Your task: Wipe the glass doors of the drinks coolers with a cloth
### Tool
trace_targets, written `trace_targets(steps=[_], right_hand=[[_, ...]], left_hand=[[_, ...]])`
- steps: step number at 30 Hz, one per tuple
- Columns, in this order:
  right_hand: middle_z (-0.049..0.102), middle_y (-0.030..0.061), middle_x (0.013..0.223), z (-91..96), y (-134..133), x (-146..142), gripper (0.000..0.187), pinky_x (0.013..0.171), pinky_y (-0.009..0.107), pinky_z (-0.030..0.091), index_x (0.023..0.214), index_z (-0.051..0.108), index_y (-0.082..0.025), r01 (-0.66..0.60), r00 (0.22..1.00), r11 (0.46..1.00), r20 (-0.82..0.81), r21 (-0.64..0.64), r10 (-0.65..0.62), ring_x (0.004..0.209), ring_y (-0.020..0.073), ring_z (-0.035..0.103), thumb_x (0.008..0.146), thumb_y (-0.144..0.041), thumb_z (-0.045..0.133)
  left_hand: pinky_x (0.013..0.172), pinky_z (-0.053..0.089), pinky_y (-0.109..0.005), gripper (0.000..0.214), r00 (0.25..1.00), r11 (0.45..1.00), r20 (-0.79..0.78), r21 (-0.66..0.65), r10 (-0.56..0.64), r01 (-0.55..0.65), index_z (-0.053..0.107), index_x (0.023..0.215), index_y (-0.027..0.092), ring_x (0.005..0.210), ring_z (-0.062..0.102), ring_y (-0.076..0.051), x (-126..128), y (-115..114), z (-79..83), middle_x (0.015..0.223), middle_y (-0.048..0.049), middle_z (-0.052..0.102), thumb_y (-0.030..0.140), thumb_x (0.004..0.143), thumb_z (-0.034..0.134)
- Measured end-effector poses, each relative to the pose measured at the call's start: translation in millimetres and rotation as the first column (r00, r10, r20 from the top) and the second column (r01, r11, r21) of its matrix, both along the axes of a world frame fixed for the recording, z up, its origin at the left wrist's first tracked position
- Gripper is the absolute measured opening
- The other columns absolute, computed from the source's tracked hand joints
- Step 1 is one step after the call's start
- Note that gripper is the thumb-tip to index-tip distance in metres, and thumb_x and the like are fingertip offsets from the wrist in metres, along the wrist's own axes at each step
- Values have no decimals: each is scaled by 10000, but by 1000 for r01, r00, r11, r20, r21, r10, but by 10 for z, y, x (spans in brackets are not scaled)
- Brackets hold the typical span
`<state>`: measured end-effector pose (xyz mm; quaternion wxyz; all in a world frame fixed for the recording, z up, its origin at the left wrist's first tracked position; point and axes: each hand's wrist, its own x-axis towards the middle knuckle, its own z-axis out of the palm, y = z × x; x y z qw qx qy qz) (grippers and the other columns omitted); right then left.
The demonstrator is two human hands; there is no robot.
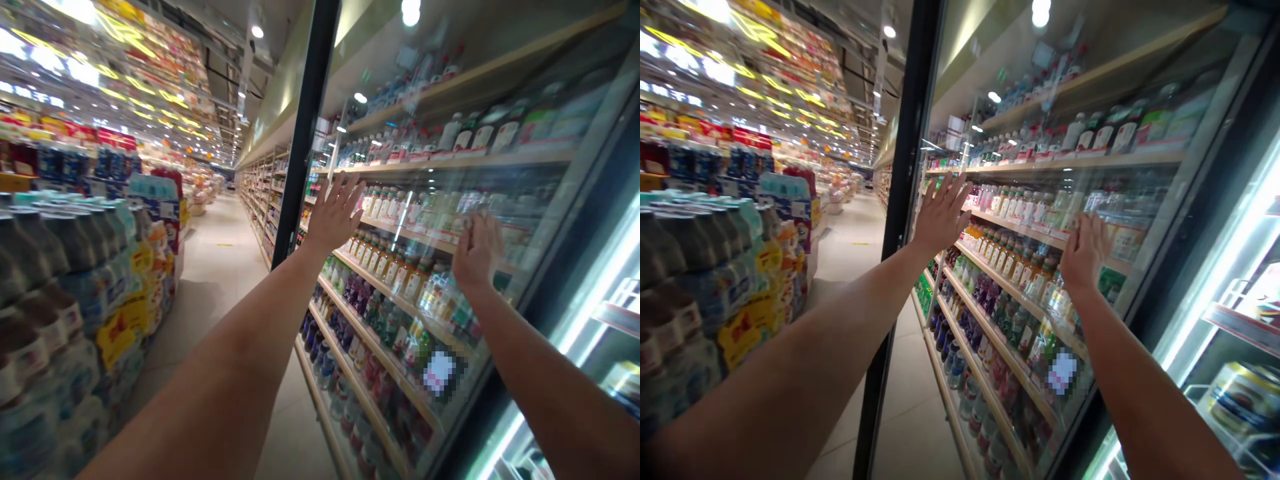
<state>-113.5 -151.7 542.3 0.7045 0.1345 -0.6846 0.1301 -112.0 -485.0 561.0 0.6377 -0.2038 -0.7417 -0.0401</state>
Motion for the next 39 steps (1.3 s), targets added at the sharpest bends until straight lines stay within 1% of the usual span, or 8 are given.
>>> trace_targets(steps=[5, 10, 13, 18, 25, 31, 36, 39], right_hand=[[459, 152, 1557, -305, -61, 35, 483, 1211, 574, 304, 1458, 544, -184, 20, 998, 992, 55, 128, -27, 1508, 305, 337, 1033, -353, 387], [474, 142, 1549, -41, 82, -41, 444, 1204, 629, 280, 1357, 645, -197, -4, 1000, 1000, 25, -7, 4, 1502, 345, 340, 1020, -363, 410], [409, 158, 1591, -93, 38, -74, 477, 1227, 606, 270, 1408, 602, -165, -29, 999, 997, -31, -74, 27, 1527, 339, 292, 999, -291, 391], [462, 174, 1551, -395, -127, -56, 494, 1220, 607, 297, 1465, 532, -149, -51, 999, 967, 21, 250, 47, 1514, 330, 329, 995, -229, 401], [423, 189, 1574, 19, -126, -123, 504, 1250, 578, 255, 1480, 534, -147, -67, 994, 997, -85, -35, 64, 1501, 383, 334, 1024, -284, 370], [474, 172, 1542, -228, -189, -93, 487, 1218, 576, 338, 1442, 561, -120, -56, 998, 976, -12, 209, 60, 1496, 336, 363, 1017, -276, 379], [439, 184, 1565, 196, -99, -172, 520, 1235, 527, 307, 1451, 566, -112, -38, 998, 998, -42, 47, 40, 1490, 361, 364, 1015, -295, 350], [398, 178, 1593, 110, -186, -127, 513, 1247, 548, 270, 1489, 522, -133, -64, 998, 997, -12, 44, 65, 1515, 369, 313, 1040, -296, 335]], left_hand=[[1311, 84, -509, 579, 1000, 1000, -2, 1, -29, 29, 337, 1588, 198, 1573, 152, -261, -4, -9, -6, 1668, -55, 268, 402, 1046, 332], [1310, 99, -501, 575, 1000, 1000, 2, -1, 5, -5, 342, 1583, 192, 1577, 134, -252, 21, -2, -9, 1672, -52, 254, 387, 1042, 340], [1310, 99, -502, 570, 1000, 1000, -10, -4, 23, -23, 340, 1584, 195, 1578, 129, -250, 21, 8, -16, 1675, -47, 245, 384, 1046, 337], [1312, 85, -497, 568, 997, 998, -42, -15, 64, -65, 334, 1587, 183, 1577, 130, -255, 3, 13, -27, 1677, -48, 237, 385, 1056, 332], [1316, 90, -493, 573, 996, 996, -33, -21, 85, -86, 314, 1595, 191, 1581, 66, -241, 37, 17, -35, 1677, -47, 235, 398, 1061, 334], [1319, 79, -499, 574, 997, 997, -23, -13, 80, -80, 294, 1603, 198, 1582, 63, -233, 46, 34, -35, 1687, -29, 195, 386, 1060, 312], [1321, 73, -491, 576, 997, 996, -15, -17, 82, -82, 306, 1599, 194, 1582, 53, -241, 49, 33, -32, 1687, -32, 200, 389, 1057, 330], [1318, 90, -495, 574, 996, 996, -14, -19, 92, -92, 311, 1597, 189, 1581, 77, -247, 57, 37, -29, 1685, -35, 208, 382, 1056, 332]])
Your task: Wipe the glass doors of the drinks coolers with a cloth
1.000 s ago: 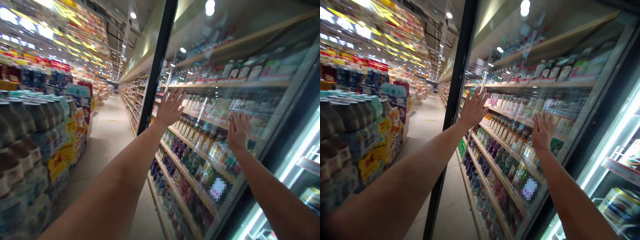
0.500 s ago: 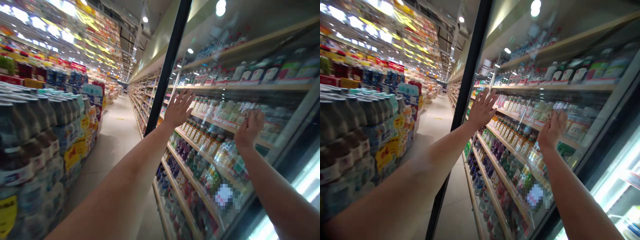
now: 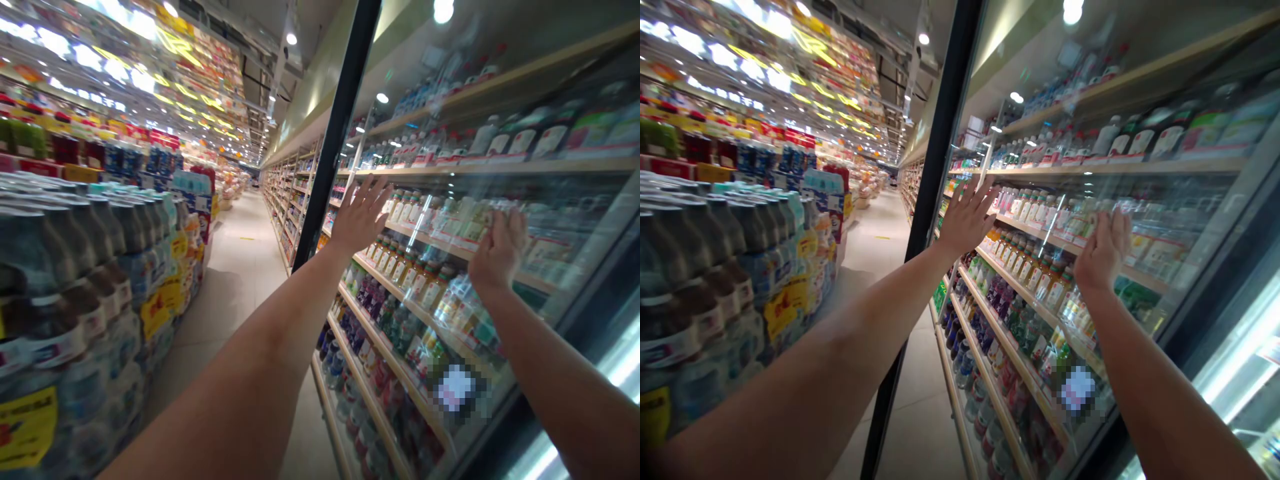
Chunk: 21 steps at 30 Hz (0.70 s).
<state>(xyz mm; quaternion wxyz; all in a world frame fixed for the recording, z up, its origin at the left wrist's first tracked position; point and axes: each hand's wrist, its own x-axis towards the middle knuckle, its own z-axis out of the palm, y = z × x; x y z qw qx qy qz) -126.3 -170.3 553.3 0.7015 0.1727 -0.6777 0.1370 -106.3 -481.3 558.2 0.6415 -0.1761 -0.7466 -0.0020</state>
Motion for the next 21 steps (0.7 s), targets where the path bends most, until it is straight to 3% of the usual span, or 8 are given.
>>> trace_targets(steps=[3, 5, 11, 13, 16, 18, 20, 21], right_hand=[[459, 163, 1556, -309, -82, 67, 476, 1234, 561, 312, 1464, 542, -154, -22, 1000, 987, 13, 157, 20, 1511, 331, 336, 1045, -276, 354], [495, 153, 1530, -369, -61, 68, 459, 1223, 552, 345, 1444, 559, -160, -38, 999, 976, 27, 215, 33, 1499, 307, 365, 1039, -267, 372], [400, 167, 1593, 193, 72, -41, 520, 1245, 558, 288, 1482, 528, -136, -20, 1000, 999, 3, -33, 20, 1511, 343, 323, 1021, -265, 324], [399, 168, 1594, 191, -19, -30, 519, 1239, 566, 285, 1488, 521, -137, -8, 1000, 1000, -15, -29, 8, 1516, 347, 312, 1024, -258, 320], [468, 155, 1552, -63, -231, 35, 485, 1215, 570, 336, 1470, 532, -145, -25, 999, 982, -29, 188, 31, 1510, 322, 339, 1026, -233, 357], [513, 127, 1522, -189, -328, 73, 465, 1199, 540, 378, 1456, 542, -176, -52, 999, 923, 10, 380, 52, 1497, 286, 373, 1021, -204, 382], [530, 104, 1512, -156, -346, 81, 458, 1197, 519, 393, 1446, 550, -204, -64, 998, 876, 40, 478, 51, 1491, 261, 387, 1015, -192, 395], [525, 102, 1517, -84, -330, 73, 456, 1203, 520, 387, 1443, 552, -204, -57, 998, 879, 40, 474, 43, 1495, 258, 380, 1015, -195, 395]], left_hand=[[1319, 87, -499, 579, 1000, 1000, 4, 9, -13, 13, 310, 1597, 185, 1582, 89, -244, 5, 6, 4, 1684, -35, 210, 380, 1053, 330], [1319, 87, -501, 579, 1000, 1000, 1, 9, -26, 26, 314, 1596, 185, 1582, 96, -245, 7, 7, 7, 1682, -34, 218, 375, 1049, 332], [1317, 99, -494, 569, 1000, 1000, -12, 12, -27, 27, 336, 1587, 184, 1579, 118, -243, 17, 0, 1, 1676, -39, 242, 374, 1051, 332], [1315, 105, -493, 567, 1000, 1000, -21, 8, -14, 15, 341, 1584, 176, 1577, 131, -248, 16, -2, -3, 1673, -44, 250, 378, 1054, 329], [1312, 111, -495, 566, 999, 1000, -36, 2, 1, -1, 339, 1585, 174, 1573, 153, -257, 9, -2, -6, 1673, -42, 253, 377, 1057, 327], [1311, 114, -498, 566, 999, 1000, -38, 1, 3, -3, 337, 1586, 175, 1572, 158, -259, 3, -4, -6, 1673, -41, 252, 373, 1056, 326], [1310, 117, -499, 567, 1000, 1000, -30, 1, -2, 2, 335, 1586, 177, 1573, 156, -257, -2, -7, -4, 1675, -42, 248, 372, 1054, 326], [1310, 118, -498, 566, 1000, 1000, -27, 2, -6, 6, 335, 1586, 181, 1574, 152, -254, -5, -9, -4, 1675, -41, 246, 374, 1054, 326]])
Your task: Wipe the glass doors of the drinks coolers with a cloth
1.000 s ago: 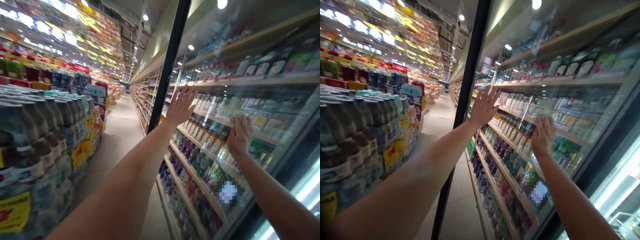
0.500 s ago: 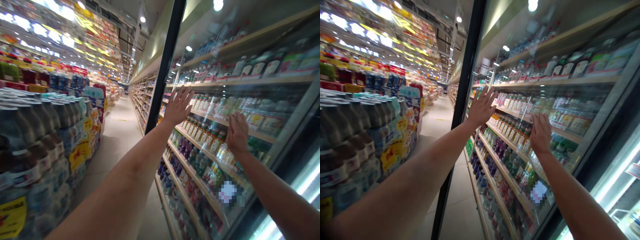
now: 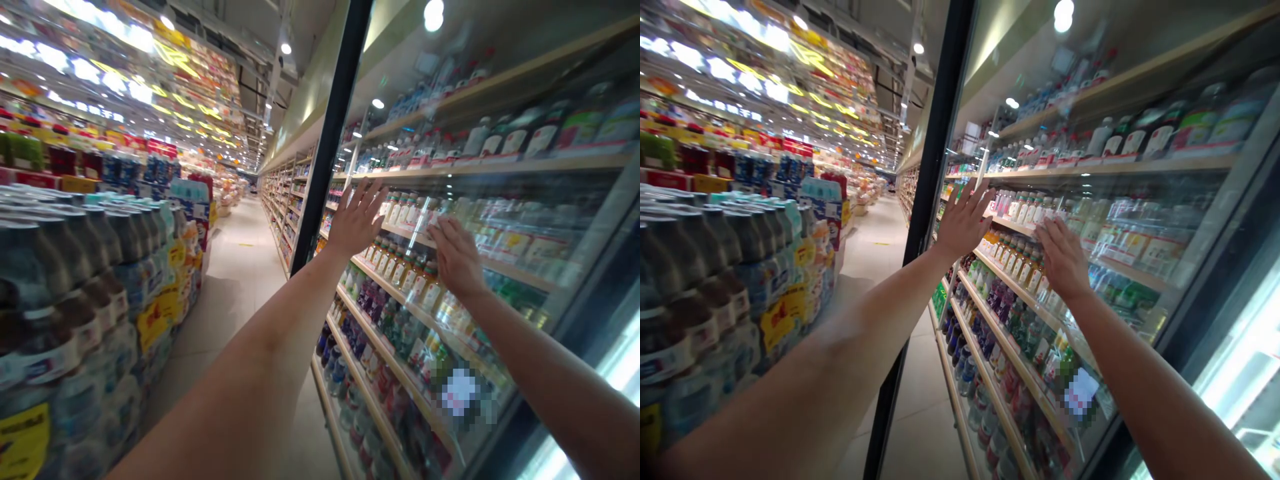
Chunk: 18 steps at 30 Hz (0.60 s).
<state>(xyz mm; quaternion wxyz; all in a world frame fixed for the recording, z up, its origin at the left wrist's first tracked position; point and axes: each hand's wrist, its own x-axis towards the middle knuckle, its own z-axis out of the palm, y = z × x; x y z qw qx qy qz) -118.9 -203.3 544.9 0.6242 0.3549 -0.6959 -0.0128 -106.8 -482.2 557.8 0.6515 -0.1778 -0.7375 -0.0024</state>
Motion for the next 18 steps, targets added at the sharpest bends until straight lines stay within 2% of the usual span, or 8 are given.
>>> trace_targets(steps=[3, 5, 7, 10, 12, 15, 18], right_hand=[[494, 128, 1538, 253, 51, -43, 464, 1230, 537, 343, 1449, 550, -170, 27, 999, 982, -33, -185, -34, 1510, 272, 347, 1021, -219, 378], [474, 136, 1552, 291, 18, -60, 477, 1239, 545, 319, 1467, 532, -160, 31, 998, 961, -46, -276, -45, 1520, 282, 323, 1024, -219, 366], [474, 133, 1552, 177, -80, -55, 477, 1232, 537, 326, 1476, 521, -170, 15, 998, 971, -53, -239, -28, 1523, 279, 319, 1026, -204, 366], [503, 123, 1532, -95, -264, -30, 471, 1215, 513, 348, 1482, 505, -194, -18, 999, 999, -52, -51, 15, 1520, 257, 331, 1027, -175, 384], [505, 121, 1531, -200, -372, -18, 469, 1214, 499, 349, 1485, 495, -198, -39, 999, 999, -38, 4, 39, 1524, 242, 323, 1032, -175, 378], [470, 125, 1556, -210, -549, -7, 464, 1227, 498, 328, 1480, 499, -192, -43, 999, 991, 26, -124, 47, 1537, 231, 292, 1060, -230, 304], [358, 125, 1624, -165, -838, 5, 524, 1249, 551, 267, 1553, 387, -199, -18, 986, 941, 151, -339, 73, 1567, 249, 200, 1084, -379, 237]], left_hand=[[1312, 113, -495, 567, 1000, 1000, 2, 4, -8, 8, 337, 1585, 189, 1576, 141, -248, -13, -5, -2, 1676, -38, 243, 381, 1052, 333], [1313, 105, -495, 568, 1000, 1000, -1, 5, -3, 3, 339, 1585, 184, 1576, 141, -251, -27, -7, -4, 1677, -42, 240, 385, 1054, 335], [1312, 98, -495, 569, 1000, 1000, 1, 4, 0, 0, 337, 1585, 179, 1576, 140, -256, -44, -8, -6, 1678, -47, 237, 385, 1055, 336], [1306, 91, -493, 565, 1000, 1000, -8, -1, -19, 19, 332, 1588, 182, 1576, 138, -260, -64, -6, -7, 1678, -52, 241, 379, 1058, 342], [1301, 86, -491, 559, 999, 999, -16, -1, -44, 44, 336, 1586, 182, 1573, 148, -261, -70, -7, -5, 1672, -59, 261, 375, 1061, 348], [1290, 96, -503, 551, 996, 996, -21, -7, -92, 92, 354, 1579, 195, 1569, 165, -273, -73, -23, 0, 1658, -80, 296, 387, 1063, 364], [1275, 101, -540, 561, 988, 989, -63, -54, -141, 138, 345, 1584, 215, 1570, 153, -301, -96, -70, -2, 1659, -103, 287, 423, 1064, 366]])
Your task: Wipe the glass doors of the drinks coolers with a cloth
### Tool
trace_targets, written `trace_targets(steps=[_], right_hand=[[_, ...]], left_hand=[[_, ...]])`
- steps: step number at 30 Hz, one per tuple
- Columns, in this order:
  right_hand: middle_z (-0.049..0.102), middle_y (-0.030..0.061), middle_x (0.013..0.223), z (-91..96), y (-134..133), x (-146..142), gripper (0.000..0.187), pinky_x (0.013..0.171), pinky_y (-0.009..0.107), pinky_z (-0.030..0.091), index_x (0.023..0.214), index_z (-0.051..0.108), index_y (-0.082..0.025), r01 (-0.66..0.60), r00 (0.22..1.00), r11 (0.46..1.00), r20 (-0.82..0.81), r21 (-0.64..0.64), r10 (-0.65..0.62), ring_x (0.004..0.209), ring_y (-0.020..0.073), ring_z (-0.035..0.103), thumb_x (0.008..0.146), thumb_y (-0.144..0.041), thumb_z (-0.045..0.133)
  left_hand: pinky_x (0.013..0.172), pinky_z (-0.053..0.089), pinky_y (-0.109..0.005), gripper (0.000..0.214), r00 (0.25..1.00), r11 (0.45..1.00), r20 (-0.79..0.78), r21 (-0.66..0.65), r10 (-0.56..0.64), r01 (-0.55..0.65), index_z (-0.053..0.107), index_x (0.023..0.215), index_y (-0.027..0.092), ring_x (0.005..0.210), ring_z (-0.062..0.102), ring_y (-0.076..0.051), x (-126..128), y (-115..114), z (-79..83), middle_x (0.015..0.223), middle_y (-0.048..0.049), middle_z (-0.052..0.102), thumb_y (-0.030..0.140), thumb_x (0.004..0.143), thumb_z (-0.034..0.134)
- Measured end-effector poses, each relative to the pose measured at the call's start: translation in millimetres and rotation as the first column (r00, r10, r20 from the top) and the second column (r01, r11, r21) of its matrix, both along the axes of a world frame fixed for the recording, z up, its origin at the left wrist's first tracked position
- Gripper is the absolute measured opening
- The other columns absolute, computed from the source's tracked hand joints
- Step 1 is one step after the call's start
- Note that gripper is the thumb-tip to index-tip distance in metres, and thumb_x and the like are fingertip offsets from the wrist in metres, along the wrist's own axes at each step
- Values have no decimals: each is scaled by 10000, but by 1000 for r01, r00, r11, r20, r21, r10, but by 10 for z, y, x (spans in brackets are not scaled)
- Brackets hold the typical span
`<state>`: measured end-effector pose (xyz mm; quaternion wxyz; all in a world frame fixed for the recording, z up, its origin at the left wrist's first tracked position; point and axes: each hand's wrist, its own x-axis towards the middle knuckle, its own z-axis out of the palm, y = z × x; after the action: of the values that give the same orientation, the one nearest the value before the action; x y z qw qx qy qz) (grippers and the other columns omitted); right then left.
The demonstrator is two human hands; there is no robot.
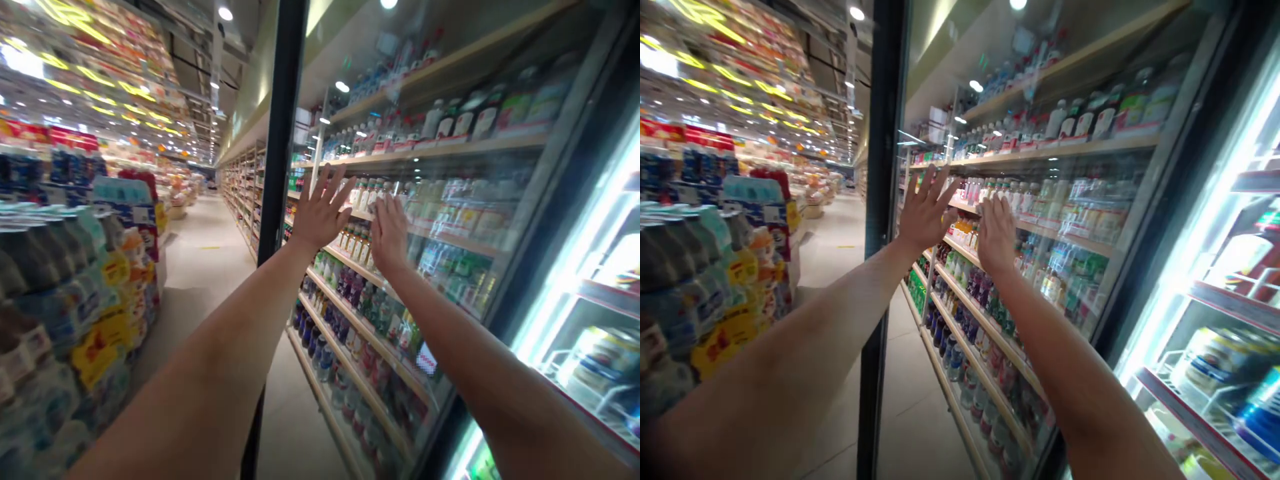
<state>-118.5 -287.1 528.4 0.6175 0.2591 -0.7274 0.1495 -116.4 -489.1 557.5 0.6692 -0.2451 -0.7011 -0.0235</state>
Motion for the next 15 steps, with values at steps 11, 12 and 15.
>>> trace_targets(steps=[11, 12, 15], right_hand=[[161, 114, 1698, -234, -285, 156, 667, 1263, 444, 288, 1627, -141, -228, -320, 929, 945, 172, -72, 327, 1566, 177, 210, 1090, -464, 178], [193, 101, 1692, -408, -131, 179, 661, 1271, 441, 266, 1637, -94, -236, -216, 966, 976, 143, -5, 214, 1574, 185, 182, 1093, -431, 227], [354, 71, 1635, -989, 354, 195, 652, 1285, 478, 173, 1648, 25, -266, 168, 985, 974, 18, 150, -173, 1572, 215, 192, 1080, -315, 342]], left_hand=[[1265, 234, -428, 528, 985, 895, -15, -419, -172, 151, 404, 1543, 201, 1538, 278, -233, -84, -132, -87, 1566, -95, 462, 335, 1040, 492], [1259, 250, -434, 508, 984, 896, -5, -413, -179, 161, 429, 1525, 208, 1533, 291, -234, -81, -138, -85, 1554, -90, 478, 339, 1040, 503], [1234, 297, -461, 496, 980, 891, -9, -417, -199, 177, 495, 1454, 200, 1513, 336, -266, -69, -149, -71, 1522, -83, 520, 436, 1022, 557]])
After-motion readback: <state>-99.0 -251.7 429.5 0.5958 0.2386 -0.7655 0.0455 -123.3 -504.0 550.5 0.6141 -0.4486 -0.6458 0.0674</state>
